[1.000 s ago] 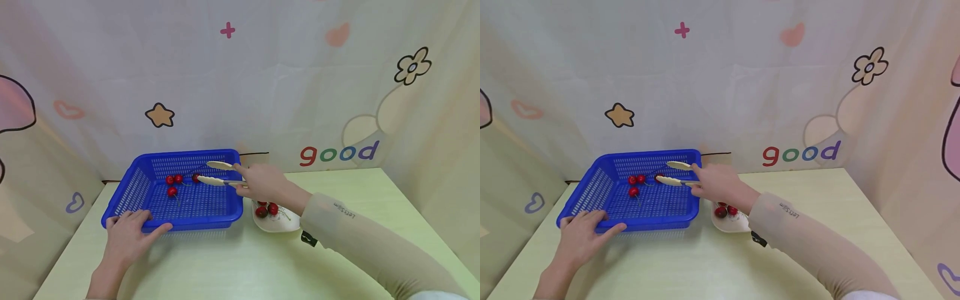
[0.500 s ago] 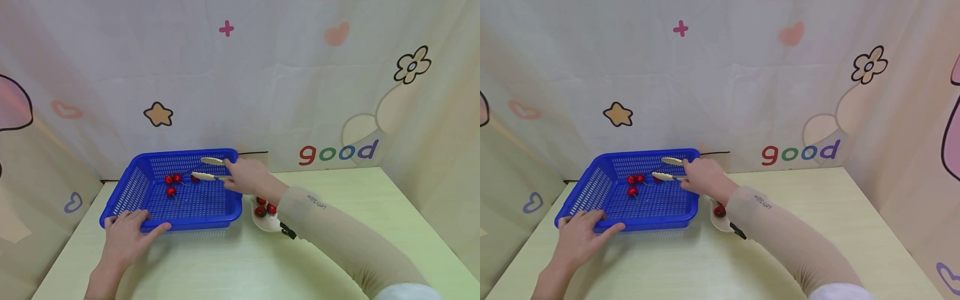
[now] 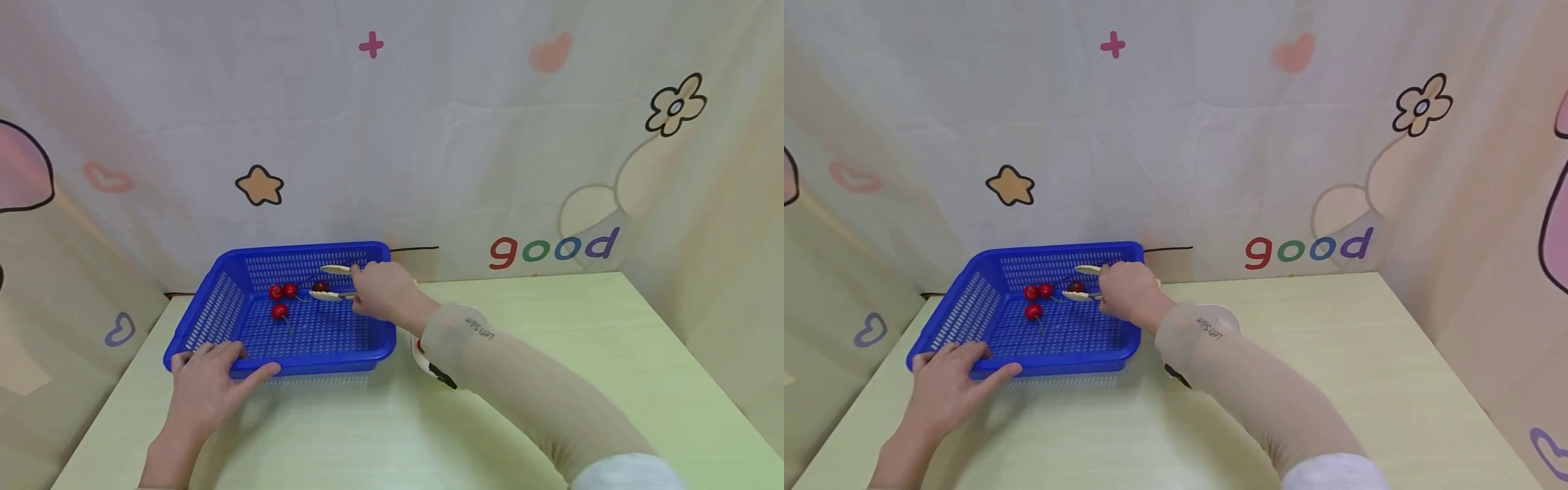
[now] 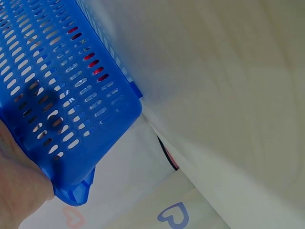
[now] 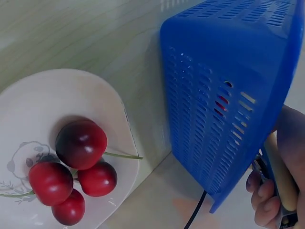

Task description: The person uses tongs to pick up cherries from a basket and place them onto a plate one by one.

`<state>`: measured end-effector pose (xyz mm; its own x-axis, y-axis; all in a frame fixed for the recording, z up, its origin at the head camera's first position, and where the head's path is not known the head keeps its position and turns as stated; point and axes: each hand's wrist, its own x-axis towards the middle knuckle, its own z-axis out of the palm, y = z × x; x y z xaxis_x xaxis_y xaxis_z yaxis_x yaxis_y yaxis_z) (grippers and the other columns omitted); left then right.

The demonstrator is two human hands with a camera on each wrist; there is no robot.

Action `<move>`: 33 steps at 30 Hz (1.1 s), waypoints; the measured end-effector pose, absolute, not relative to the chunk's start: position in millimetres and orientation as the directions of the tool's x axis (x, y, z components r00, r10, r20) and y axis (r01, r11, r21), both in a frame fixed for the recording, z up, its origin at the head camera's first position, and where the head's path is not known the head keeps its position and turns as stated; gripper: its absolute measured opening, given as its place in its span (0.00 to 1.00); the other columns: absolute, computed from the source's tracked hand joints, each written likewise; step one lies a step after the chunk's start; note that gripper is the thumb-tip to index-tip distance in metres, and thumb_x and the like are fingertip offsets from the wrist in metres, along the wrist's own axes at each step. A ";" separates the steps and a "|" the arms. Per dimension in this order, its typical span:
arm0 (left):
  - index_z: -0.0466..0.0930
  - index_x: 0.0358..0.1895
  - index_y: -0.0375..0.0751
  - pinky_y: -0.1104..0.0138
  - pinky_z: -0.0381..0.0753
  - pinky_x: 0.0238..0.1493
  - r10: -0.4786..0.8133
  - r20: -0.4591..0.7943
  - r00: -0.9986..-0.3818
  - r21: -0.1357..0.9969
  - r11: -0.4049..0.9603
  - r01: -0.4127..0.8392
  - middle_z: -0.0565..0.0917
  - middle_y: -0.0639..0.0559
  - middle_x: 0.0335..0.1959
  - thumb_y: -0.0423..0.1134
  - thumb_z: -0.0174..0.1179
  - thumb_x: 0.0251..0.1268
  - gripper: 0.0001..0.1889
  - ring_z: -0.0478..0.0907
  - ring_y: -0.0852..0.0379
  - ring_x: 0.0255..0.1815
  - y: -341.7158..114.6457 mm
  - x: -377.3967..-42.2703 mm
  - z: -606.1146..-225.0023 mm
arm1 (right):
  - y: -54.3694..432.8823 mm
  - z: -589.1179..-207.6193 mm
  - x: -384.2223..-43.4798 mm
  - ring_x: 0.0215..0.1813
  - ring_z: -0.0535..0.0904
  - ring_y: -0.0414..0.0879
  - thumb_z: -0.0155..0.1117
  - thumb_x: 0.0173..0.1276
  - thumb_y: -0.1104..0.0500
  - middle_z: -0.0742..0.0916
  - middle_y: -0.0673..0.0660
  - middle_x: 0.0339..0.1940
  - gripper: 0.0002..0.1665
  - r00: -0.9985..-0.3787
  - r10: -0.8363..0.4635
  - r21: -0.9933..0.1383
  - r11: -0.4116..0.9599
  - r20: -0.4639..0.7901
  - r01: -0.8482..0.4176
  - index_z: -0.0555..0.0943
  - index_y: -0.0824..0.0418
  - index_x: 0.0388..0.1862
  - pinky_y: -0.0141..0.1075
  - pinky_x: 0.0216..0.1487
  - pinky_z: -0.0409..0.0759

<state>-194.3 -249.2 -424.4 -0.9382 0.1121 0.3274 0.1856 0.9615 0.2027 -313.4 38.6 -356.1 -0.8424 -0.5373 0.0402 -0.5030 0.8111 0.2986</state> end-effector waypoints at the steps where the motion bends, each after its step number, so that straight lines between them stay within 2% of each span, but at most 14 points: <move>1: 0.84 0.43 0.40 0.35 0.57 0.50 0.113 0.329 -0.938 0.204 0.961 0.187 0.87 0.42 0.43 0.75 0.59 0.61 0.37 0.77 0.37 0.49 -249.3 -194.3 -424.6 | 36.7 -357.1 -313.6 0.28 0.76 0.41 0.58 0.74 0.41 0.88 0.54 0.38 0.38 -0.843 -0.537 0.312 0.808 0.039 -0.500 0.72 0.59 0.76 0.36 0.22 0.79; 4: 0.84 0.43 0.39 0.35 0.57 0.50 0.114 0.336 -0.935 0.205 0.960 0.191 0.87 0.41 0.44 0.75 0.59 0.61 0.37 0.77 0.37 0.48 -249.4 -194.3 -424.9 | 31.6 -358.3 -313.1 0.32 0.79 0.42 0.59 0.74 0.41 0.88 0.55 0.44 0.38 -0.849 -0.528 0.330 0.806 0.025 -0.492 0.71 0.59 0.77 0.37 0.25 0.82; 9: 0.83 0.40 0.41 0.36 0.57 0.49 0.119 0.367 -0.922 0.201 0.958 0.204 0.86 0.45 0.39 0.74 0.61 0.60 0.35 0.77 0.40 0.44 -248.7 -194.4 -424.5 | 24.0 -359.2 -312.0 0.36 0.81 0.42 0.61 0.75 0.39 0.88 0.55 0.50 0.39 -0.855 -0.518 0.349 0.801 -0.005 -0.487 0.70 0.58 0.77 0.35 0.27 0.82; 12: 0.82 0.38 0.41 0.36 0.57 0.48 0.120 0.377 -0.919 0.204 0.956 0.209 0.85 0.47 0.36 0.73 0.62 0.60 0.34 0.77 0.41 0.41 -248.4 -194.3 -424.6 | 19.8 -361.8 -312.3 0.37 0.82 0.41 0.61 0.75 0.39 0.88 0.54 0.49 0.38 -0.861 -0.508 0.362 0.802 -0.007 -0.476 0.71 0.57 0.77 0.35 0.27 0.82; 18: 0.83 0.40 0.40 0.36 0.57 0.49 0.115 0.358 -0.927 0.205 0.959 0.198 0.86 0.45 0.39 0.74 0.61 0.60 0.35 0.77 0.40 0.44 -248.3 -194.3 -424.7 | 13.8 -368.1 -312.4 0.38 0.84 0.42 0.61 0.76 0.41 0.88 0.54 0.49 0.35 -0.875 -0.485 0.363 0.812 -0.014 -0.456 0.73 0.57 0.76 0.35 0.31 0.84; 25: 0.82 0.39 0.41 0.36 0.58 0.49 0.114 0.361 -0.926 0.204 0.959 0.198 0.86 0.47 0.37 0.74 0.61 0.60 0.34 0.76 0.42 0.42 -248.8 -194.7 -424.2 | 8.5 -371.3 -310.6 0.33 0.81 0.41 0.58 0.79 0.44 0.88 0.52 0.42 0.29 -0.874 -0.485 0.365 0.810 -0.020 -0.458 0.77 0.56 0.72 0.35 0.31 0.84; 33: 0.83 0.42 0.39 0.35 0.58 0.50 0.109 0.342 -0.933 0.195 0.963 0.184 0.87 0.44 0.40 0.75 0.59 0.61 0.37 0.77 0.38 0.45 -248.4 -194.5 -424.1 | 7.1 -375.3 -307.8 0.33 0.81 0.41 0.57 0.79 0.44 0.89 0.52 0.44 0.29 -0.874 -0.485 0.374 0.806 -0.026 -0.459 0.76 0.56 0.72 0.35 0.31 0.84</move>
<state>-194.5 -248.4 -424.1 -0.9335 0.1091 0.3416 0.1840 0.9634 0.1950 -307.8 7.1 -375.3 -0.8740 -0.4852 -0.0255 -0.4585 0.8062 0.3739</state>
